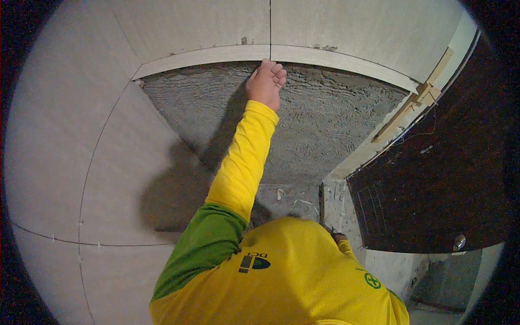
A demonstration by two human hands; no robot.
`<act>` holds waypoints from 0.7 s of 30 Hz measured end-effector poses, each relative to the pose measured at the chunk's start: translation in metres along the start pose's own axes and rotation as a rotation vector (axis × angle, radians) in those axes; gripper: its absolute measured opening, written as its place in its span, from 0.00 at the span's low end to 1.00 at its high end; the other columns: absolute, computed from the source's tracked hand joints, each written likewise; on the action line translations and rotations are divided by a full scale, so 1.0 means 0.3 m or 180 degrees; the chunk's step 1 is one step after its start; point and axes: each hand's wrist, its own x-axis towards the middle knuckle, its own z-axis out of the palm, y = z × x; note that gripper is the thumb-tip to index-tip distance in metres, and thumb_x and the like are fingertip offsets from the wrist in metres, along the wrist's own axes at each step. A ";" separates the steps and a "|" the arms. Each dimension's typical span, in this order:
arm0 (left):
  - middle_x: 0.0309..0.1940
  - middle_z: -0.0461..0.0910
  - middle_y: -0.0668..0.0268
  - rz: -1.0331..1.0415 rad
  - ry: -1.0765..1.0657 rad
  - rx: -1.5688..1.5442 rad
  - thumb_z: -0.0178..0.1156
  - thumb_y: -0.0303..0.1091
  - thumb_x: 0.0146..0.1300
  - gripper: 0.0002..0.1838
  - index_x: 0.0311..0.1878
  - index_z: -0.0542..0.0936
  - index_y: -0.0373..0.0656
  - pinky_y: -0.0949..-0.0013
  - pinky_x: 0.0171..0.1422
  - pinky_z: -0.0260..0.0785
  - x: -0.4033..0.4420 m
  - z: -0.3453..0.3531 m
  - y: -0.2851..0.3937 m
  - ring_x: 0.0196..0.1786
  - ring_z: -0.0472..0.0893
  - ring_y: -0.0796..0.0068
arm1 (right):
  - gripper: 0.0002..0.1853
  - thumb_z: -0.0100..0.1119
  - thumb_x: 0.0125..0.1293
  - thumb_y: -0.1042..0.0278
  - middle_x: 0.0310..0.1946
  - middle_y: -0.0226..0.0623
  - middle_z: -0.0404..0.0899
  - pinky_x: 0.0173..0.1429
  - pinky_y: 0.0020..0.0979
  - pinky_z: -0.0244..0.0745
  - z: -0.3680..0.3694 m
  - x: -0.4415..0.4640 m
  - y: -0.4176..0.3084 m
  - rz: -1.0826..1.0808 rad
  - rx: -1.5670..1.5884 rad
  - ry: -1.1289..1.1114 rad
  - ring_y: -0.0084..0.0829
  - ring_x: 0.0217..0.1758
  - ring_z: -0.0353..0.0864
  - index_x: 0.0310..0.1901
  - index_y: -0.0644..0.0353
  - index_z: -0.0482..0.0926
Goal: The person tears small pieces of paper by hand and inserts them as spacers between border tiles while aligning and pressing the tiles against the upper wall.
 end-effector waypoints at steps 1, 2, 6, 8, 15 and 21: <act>0.32 0.77 0.66 0.0012 0.0032 0.0051 0.56 0.39 0.68 0.09 0.40 0.74 0.44 0.67 0.41 0.72 -0.002 0.002 0.002 0.35 0.78 0.71 | 0.13 0.58 0.64 0.53 0.31 0.37 0.79 0.25 0.47 0.70 0.002 -0.005 0.003 -0.0002 0.0007 0.0000 0.38 0.26 0.80 0.44 0.52 0.76; 0.32 0.77 0.66 0.0004 0.0029 0.0048 0.56 0.39 0.68 0.09 0.40 0.74 0.44 0.67 0.41 0.72 -0.001 0.002 0.003 0.35 0.78 0.71 | 0.13 0.58 0.64 0.53 0.31 0.37 0.80 0.25 0.47 0.70 0.003 -0.009 0.006 -0.0009 0.0005 0.0004 0.38 0.26 0.80 0.44 0.52 0.76; 0.33 0.78 0.66 -0.0032 0.0035 0.0012 0.56 0.39 0.68 0.09 0.40 0.75 0.44 0.69 0.40 0.71 -0.002 0.006 0.002 0.35 0.78 0.72 | 0.13 0.58 0.64 0.54 0.31 0.37 0.80 0.26 0.46 0.70 0.000 -0.019 0.024 -0.0029 -0.0026 0.0002 0.38 0.26 0.80 0.44 0.52 0.76; 0.32 0.77 0.66 -0.0014 0.0062 -0.0027 0.56 0.40 0.68 0.09 0.39 0.75 0.45 0.69 0.39 0.71 0.005 0.007 -0.009 0.35 0.78 0.72 | 0.13 0.58 0.64 0.54 0.31 0.37 0.80 0.26 0.46 0.70 -0.005 -0.024 0.028 -0.0038 -0.0069 0.0004 0.38 0.26 0.80 0.44 0.52 0.76; 0.28 0.78 0.68 0.0039 0.0199 0.0007 0.56 0.39 0.67 0.09 0.36 0.76 0.44 0.71 0.33 0.71 0.031 0.013 -0.023 0.28 0.76 0.74 | 0.13 0.58 0.64 0.54 0.31 0.37 0.80 0.26 0.45 0.71 -0.003 -0.018 0.017 -0.0076 -0.0284 -0.0046 0.37 0.26 0.80 0.44 0.52 0.77; 0.30 0.78 0.68 0.0133 0.0343 0.0094 0.57 0.41 0.68 0.11 0.39 0.75 0.44 0.70 0.35 0.73 0.025 0.017 -0.036 0.31 0.78 0.73 | 0.13 0.58 0.64 0.54 0.31 0.37 0.80 0.27 0.44 0.72 0.008 -0.021 -0.014 -0.0089 -0.0312 -0.0117 0.37 0.26 0.80 0.43 0.52 0.77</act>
